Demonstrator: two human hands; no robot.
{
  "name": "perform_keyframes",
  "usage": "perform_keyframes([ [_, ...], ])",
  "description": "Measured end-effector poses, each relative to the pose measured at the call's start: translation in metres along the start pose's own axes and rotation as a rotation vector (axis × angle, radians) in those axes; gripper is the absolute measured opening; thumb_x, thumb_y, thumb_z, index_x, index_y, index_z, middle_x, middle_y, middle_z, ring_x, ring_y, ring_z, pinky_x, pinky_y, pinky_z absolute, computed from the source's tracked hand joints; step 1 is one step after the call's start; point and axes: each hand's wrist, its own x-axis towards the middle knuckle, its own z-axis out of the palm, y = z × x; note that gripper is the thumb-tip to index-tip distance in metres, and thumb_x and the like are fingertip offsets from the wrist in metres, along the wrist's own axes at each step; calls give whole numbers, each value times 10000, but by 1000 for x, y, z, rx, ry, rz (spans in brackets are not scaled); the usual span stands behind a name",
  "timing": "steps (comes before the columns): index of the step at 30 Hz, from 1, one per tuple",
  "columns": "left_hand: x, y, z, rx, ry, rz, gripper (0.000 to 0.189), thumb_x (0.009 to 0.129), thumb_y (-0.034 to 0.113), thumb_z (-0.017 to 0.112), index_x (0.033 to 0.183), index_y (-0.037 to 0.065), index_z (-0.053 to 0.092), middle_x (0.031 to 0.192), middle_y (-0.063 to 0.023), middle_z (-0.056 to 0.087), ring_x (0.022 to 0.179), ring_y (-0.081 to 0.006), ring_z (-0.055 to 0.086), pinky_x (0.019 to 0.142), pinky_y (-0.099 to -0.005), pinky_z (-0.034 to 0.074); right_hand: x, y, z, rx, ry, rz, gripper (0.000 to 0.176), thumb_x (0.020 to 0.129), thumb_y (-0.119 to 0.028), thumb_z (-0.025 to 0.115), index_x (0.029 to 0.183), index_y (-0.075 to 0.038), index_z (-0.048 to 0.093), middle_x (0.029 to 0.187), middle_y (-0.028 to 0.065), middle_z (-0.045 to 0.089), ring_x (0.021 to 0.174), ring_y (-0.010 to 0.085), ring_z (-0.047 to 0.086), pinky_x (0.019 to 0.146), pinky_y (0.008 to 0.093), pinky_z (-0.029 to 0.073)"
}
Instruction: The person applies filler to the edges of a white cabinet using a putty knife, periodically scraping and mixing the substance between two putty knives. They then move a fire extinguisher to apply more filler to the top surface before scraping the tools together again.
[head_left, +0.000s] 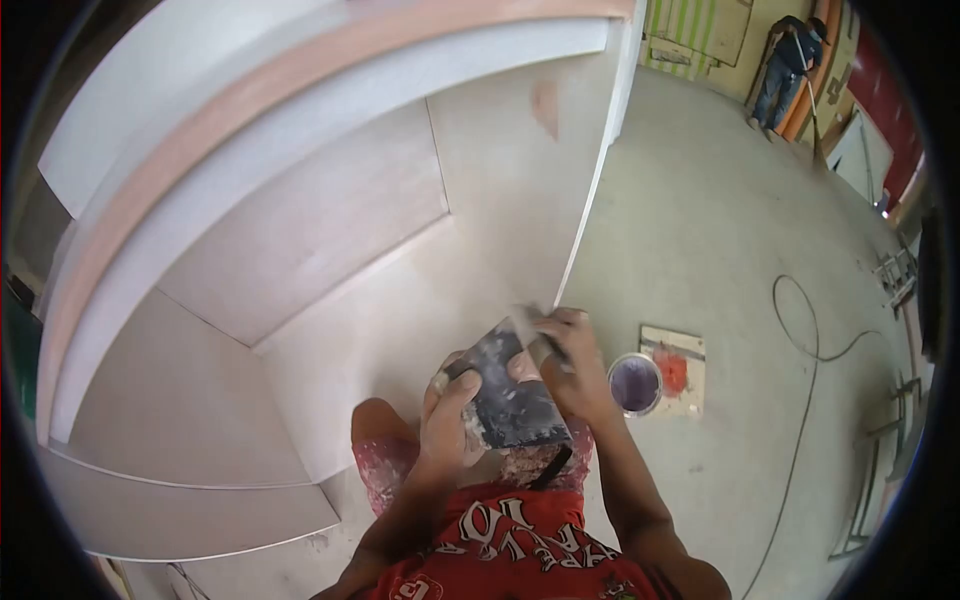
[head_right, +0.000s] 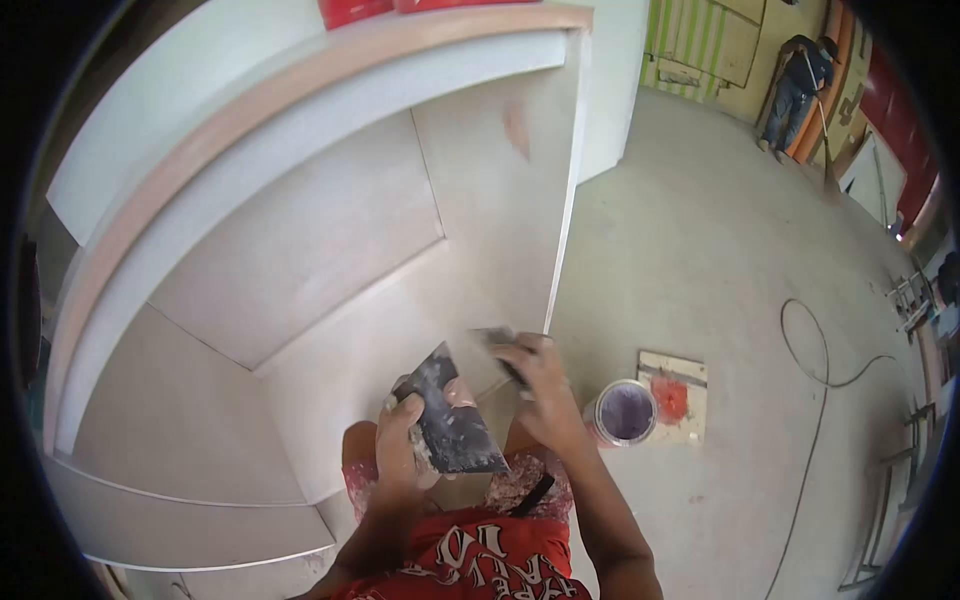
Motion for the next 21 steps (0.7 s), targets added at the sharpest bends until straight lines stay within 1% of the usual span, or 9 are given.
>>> perform_keyframes([
  [2, 12, -9, -6, -115, -131, 97, 403, 960, 177, 540, 1308, -7, 453, 1188, -166, 587, 1029, -276, 647, 900, -440, 550, -16, 13, -1, 949, 555, 538, 325, 880, 7, 579, 1199, -33, 537, 1142, 97, 586, 1054, 261, 586, 920, 354, 474],
  [3, 18, -12, 7, -103, -129, 107, 403, 960, 177, 540, 1308, -7, 453, 1188, -166, 587, 1029, -276, 647, 900, -440, 550, -11, 12, -15, 963, 553, 531, 325, 880, 7, 579, 1199, -33, 537, 1142, 97, 586, 1054, 261, 586, 920, 354, 474],
  [5, 29, -19, 34, 108, 63, 394, 535, 932, 178, 592, 1398, 18, 385, 1244, -197, 552, 1023, -325, 650, 907, -475, 548, -2, -3, -54, 1817, 764, 790, 300, 894, -47, 570, 1191, -27, 534, 1058, 69, 616, 1014, 230, 617, 883, 354, 505],
  [6, 33, -21, 32, 191, -18, 449, 517, 952, 137, 555, 1419, 17, 370, 1314, -205, 508, 1203, -372, 553, 1068, -517, 414, -5, -2, -65, 1836, 531, 768, 292, 897, -100, 582, 1173, -15, 541, 1001, 92, 633, 979, 213, 643, 819, 361, 540],
  [11, 61, -14, 29, 868, -278, 765, 521, 914, -58, 509, 1398, 123, 444, 1406, -212, 439, 1315, -408, 464, 1098, -537, 379, 24, -13, -73, 1577, 169, 1011, 332, 876, -126, 621, 1180, -8, 556, 972, 105, 632, 895, 226, 665, 653, 361, 555],
  [13, 60, -8, 25, 1188, -377, 816, 655, 811, -174, 544, 1364, 175, 503, 1419, -203, 435, 1341, -434, 429, 1108, -521, 370, 23, 1, -74, 1081, 113, 904, 344, 873, -112, 654, 1182, 9, 564, 967, 102, 640, 866, 221, 667, 627, 351, 551],
  [15, 47, 6, 2, 1304, -364, 798, 704, 737, -204, 566, 1343, 153, 538, 1417, -192, 443, 1349, -438, 417, 1106, -508, 377, 38, 10, -84, 1123, 27, 883, 370, 854, -76, 694, 1190, 12, 567, 1011, 121, 636, 884, 219, 657, 668, 352, 554],
  [17, 33, 15, -19, 1554, -363, 465, 721, 718, -219, 529, 1347, 134, 538, 1403, -207, 458, 1347, -427, 426, 1096, -494, 389, 62, 5, -97, 1557, 100, 883, 413, 835, -42, 707, 1212, 11, 547, 1086, 142, 613, 943, 218, 638, 782, 320, 527],
  [21, 21, 4, -27, 1304, -239, 593, 716, 734, -229, 473, 1360, 115, 525, 1389, -218, 476, 1323, -417, 454, 1089, -470, 397, 134, -30, -123, 561, 210, 141, 418, 888, 53, 534, 1303, 18, 505, 1244, 152, 570, 1051, 253, 604, 922, 330, 457],
])
